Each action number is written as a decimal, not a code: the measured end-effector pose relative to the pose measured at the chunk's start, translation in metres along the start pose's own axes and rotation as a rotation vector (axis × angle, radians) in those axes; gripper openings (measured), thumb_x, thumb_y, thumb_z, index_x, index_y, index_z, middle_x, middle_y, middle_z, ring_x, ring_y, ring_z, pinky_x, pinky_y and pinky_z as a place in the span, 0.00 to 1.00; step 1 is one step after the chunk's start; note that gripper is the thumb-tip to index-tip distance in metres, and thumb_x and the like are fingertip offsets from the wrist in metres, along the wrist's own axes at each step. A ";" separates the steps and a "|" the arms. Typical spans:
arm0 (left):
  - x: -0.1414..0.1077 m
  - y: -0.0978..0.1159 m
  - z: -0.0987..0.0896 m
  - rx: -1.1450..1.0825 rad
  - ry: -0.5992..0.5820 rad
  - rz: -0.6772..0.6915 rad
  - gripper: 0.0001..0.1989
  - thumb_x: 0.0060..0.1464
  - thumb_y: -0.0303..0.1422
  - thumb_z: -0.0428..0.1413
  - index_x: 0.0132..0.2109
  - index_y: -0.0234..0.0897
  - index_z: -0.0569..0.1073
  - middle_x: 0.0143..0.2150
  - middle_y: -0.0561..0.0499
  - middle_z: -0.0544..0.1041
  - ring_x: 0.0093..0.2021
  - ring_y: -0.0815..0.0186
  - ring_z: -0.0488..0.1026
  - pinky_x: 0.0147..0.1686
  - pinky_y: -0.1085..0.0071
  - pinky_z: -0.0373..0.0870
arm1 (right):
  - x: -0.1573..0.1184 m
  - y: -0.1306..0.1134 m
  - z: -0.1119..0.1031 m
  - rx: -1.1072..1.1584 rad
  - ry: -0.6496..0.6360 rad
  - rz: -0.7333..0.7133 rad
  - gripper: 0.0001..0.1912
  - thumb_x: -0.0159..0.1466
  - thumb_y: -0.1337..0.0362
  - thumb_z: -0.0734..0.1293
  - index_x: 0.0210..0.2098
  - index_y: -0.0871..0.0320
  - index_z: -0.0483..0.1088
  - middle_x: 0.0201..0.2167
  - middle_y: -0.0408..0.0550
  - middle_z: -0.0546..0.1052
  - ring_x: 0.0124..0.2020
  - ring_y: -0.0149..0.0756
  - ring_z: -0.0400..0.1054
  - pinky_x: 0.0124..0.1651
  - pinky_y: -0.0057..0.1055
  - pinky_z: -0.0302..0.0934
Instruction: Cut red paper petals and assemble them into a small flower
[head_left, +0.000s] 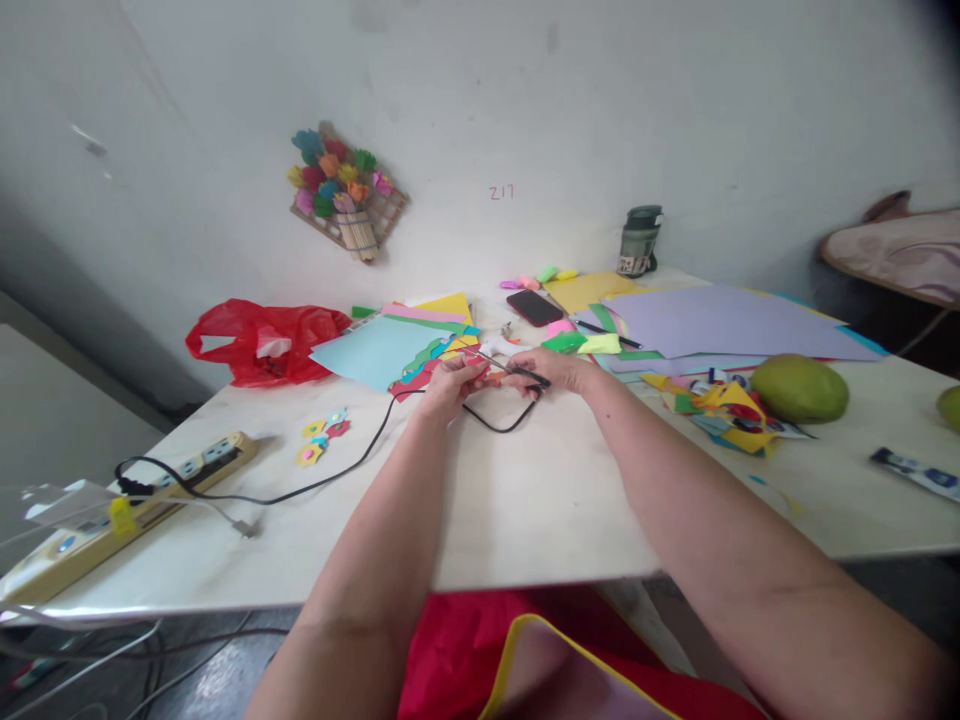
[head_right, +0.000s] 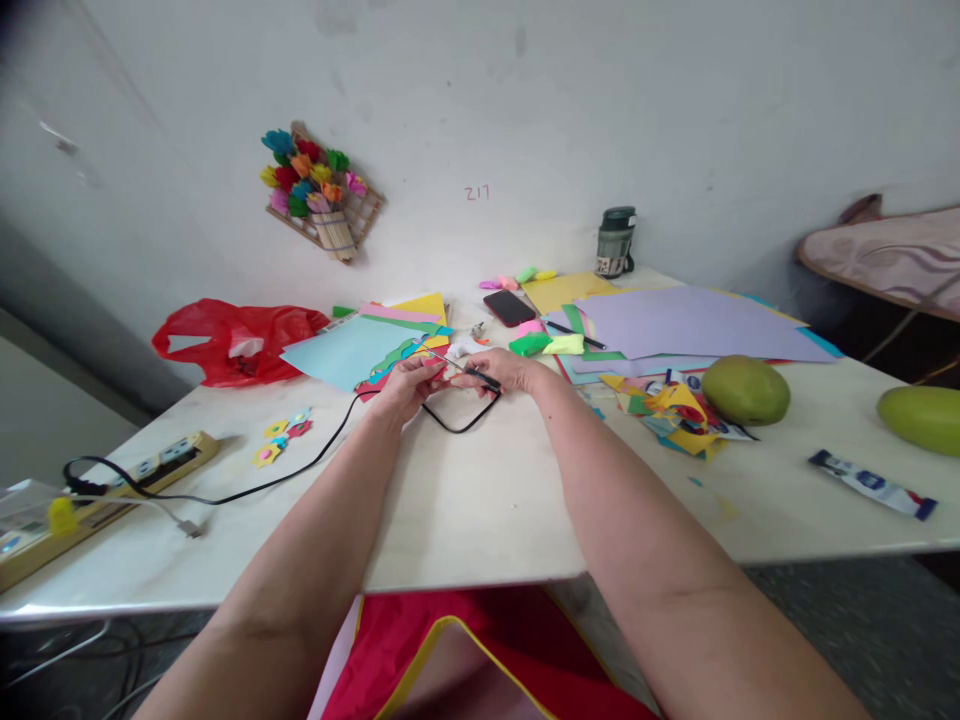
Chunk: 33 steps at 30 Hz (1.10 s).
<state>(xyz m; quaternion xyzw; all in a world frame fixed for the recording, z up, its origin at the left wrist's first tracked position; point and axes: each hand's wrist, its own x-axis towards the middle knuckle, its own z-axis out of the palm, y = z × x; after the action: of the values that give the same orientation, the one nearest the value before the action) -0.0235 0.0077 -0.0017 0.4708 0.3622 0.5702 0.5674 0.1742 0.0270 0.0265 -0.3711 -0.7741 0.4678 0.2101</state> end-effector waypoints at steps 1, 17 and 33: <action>0.000 0.000 0.000 -0.002 0.001 -0.002 0.14 0.34 0.31 0.69 0.23 0.34 0.70 0.23 0.53 0.72 0.25 0.71 0.70 0.30 0.71 0.69 | 0.000 0.000 0.000 0.000 -0.001 0.002 0.16 0.54 0.55 0.72 0.30 0.60 0.67 0.19 0.40 0.71 0.17 0.25 0.63 0.18 0.22 0.51; -0.002 0.002 0.003 -0.032 -0.008 -0.027 0.14 0.34 0.28 0.67 0.21 0.33 0.66 0.22 0.55 0.69 0.24 0.72 0.70 0.31 0.72 0.71 | -0.002 -0.002 0.002 -0.026 -0.007 -0.011 0.16 0.54 0.54 0.72 0.28 0.60 0.66 0.19 0.41 0.71 0.16 0.24 0.62 0.17 0.22 0.50; -0.002 0.003 0.002 0.011 -0.029 -0.057 0.11 0.36 0.28 0.66 0.22 0.32 0.69 0.22 0.54 0.71 0.22 0.72 0.68 0.29 0.72 0.69 | -0.002 -0.003 0.002 -0.060 -0.006 0.001 0.17 0.54 0.53 0.72 0.29 0.60 0.67 0.19 0.40 0.71 0.16 0.24 0.62 0.18 0.23 0.50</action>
<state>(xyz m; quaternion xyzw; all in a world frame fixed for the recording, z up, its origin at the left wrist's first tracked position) -0.0224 0.0049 0.0013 0.4717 0.3706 0.5448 0.5860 0.1725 0.0237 0.0281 -0.3763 -0.7882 0.4457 0.1962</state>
